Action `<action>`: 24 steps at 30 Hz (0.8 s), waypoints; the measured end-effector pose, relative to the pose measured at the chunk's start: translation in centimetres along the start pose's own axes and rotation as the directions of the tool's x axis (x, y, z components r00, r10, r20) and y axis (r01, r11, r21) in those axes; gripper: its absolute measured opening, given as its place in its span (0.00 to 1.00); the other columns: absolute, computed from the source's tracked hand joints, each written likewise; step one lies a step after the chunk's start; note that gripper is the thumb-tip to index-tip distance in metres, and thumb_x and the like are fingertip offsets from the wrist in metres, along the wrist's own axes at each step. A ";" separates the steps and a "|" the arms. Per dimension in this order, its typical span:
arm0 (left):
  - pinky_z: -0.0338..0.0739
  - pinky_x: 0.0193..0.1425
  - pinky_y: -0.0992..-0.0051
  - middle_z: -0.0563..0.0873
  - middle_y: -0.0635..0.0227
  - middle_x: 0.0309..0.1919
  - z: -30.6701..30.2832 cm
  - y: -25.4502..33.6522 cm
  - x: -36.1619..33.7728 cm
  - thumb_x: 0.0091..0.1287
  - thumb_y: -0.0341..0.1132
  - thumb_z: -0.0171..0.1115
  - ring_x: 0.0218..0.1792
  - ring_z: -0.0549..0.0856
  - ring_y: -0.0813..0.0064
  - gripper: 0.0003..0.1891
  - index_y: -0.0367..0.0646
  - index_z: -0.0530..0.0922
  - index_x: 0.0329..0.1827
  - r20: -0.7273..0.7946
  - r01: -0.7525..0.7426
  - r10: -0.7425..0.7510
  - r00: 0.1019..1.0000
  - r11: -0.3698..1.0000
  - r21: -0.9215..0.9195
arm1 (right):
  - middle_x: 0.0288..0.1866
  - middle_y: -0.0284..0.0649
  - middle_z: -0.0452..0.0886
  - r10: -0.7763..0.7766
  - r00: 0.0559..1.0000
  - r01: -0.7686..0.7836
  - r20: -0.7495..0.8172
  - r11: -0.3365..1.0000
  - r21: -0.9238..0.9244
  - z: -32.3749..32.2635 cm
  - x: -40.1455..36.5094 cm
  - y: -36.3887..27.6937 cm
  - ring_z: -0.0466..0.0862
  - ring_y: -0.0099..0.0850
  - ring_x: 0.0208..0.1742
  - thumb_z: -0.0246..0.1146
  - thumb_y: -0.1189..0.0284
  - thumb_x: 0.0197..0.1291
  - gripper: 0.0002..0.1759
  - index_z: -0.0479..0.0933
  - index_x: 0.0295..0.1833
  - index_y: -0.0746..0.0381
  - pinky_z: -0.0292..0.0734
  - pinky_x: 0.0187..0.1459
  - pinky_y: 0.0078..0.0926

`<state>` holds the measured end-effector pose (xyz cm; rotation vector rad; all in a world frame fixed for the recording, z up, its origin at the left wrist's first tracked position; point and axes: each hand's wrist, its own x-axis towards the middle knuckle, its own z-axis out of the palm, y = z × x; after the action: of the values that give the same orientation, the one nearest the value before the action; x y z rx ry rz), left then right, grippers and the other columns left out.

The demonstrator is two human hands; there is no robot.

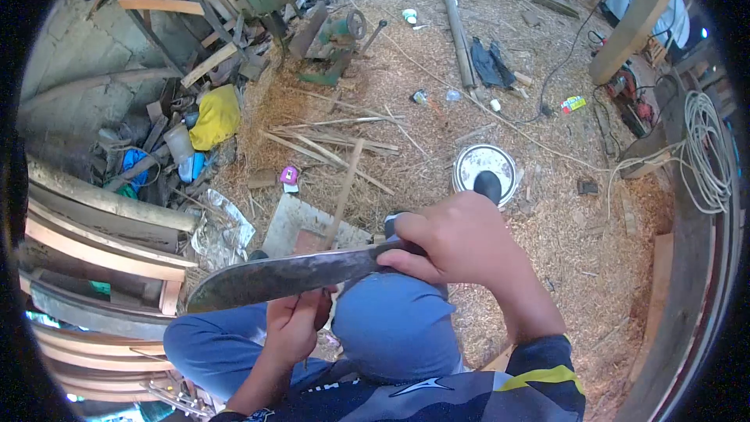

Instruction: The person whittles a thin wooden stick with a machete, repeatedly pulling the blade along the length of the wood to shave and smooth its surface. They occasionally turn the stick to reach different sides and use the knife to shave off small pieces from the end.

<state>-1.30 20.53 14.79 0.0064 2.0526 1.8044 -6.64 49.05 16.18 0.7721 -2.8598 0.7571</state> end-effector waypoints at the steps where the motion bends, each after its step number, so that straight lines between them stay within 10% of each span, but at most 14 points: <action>1: 0.69 0.30 0.79 0.82 0.74 0.34 0.4 -0.6 0.7 0.86 0.32 0.52 0.29 0.77 0.85 0.10 0.36 0.80 0.56 -0.005 -0.086 0.086 0.996 0.995 0.059 | 0.19 0.38 0.79 -0.011 1.000 0.010 -0.006 1.000 -0.013 0.0 0.2 -0.2 0.85 0.45 0.23 0.65 0.41 0.69 0.27 0.78 0.30 0.54 0.75 0.26 0.43; 3: 0.78 0.63 0.66 0.91 0.59 0.51 0.3 0.0 1.0 0.84 0.36 0.56 0.55 0.87 0.67 0.14 0.37 0.86 0.59 0.007 -0.014 0.014 1.000 0.997 0.080 | 0.19 0.38 0.79 -0.028 0.999 0.028 -0.016 0.999 -0.029 -0.1 0.3 -0.3 0.85 0.44 0.23 0.64 0.41 0.70 0.28 0.78 0.30 0.53 0.75 0.25 0.43; 9: 0.79 0.63 0.64 0.92 0.55 0.51 0.3 1.9 0.7 0.84 0.38 0.55 0.55 0.89 0.59 0.15 0.41 0.86 0.59 0.031 -0.016 0.003 1.000 0.914 0.406 | 0.19 0.38 0.79 -0.062 0.998 0.061 -0.008 0.998 -0.019 0.2 0.9 -0.4 0.85 0.43 0.23 0.63 0.40 0.70 0.28 0.78 0.31 0.53 0.76 0.25 0.42; 18: 0.80 0.45 0.70 0.89 0.69 0.37 0.0 3.0 0.2 0.84 0.33 0.55 0.39 0.84 0.75 0.11 0.37 0.85 0.54 0.069 -0.209 0.201 0.977 0.846 0.491 | 0.18 0.38 0.78 -0.050 0.999 0.049 -0.022 0.999 -0.016 -0.1 0.7 -0.9 0.85 0.44 0.23 0.64 0.39 0.69 0.29 0.78 0.30 0.54 0.75 0.25 0.42; 21: 0.79 0.43 0.73 0.88 0.71 0.37 -0.4 2.2 -1.2 0.84 0.34 0.55 0.38 0.83 0.78 0.12 0.37 0.85 0.54 0.050 0.033 -0.044 0.998 0.979 0.201 | 0.18 0.38 0.77 -0.051 0.997 0.049 -0.059 0.998 -0.035 -0.1 0.2 -1.0 0.84 0.43 0.23 0.65 0.39 0.68 0.29 0.76 0.29 0.54 0.74 0.24 0.42; 24: 0.75 0.36 0.76 0.86 0.73 0.36 0.1 1.8 0.0 0.85 0.35 0.54 0.34 0.81 0.82 0.13 0.36 0.84 0.52 0.021 -0.173 0.178 0.984 0.911 0.376 | 0.17 0.38 0.76 -0.060 0.997 0.059 -0.054 0.998 -0.016 0.1 0.7 -0.8 0.84 0.43 0.22 0.65 0.39 0.68 0.30 0.75 0.28 0.54 0.73 0.24 0.42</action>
<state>-1.77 20.90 16.44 0.2974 2.4445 1.4754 -6.80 48.09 16.56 0.8170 -2.7777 0.7378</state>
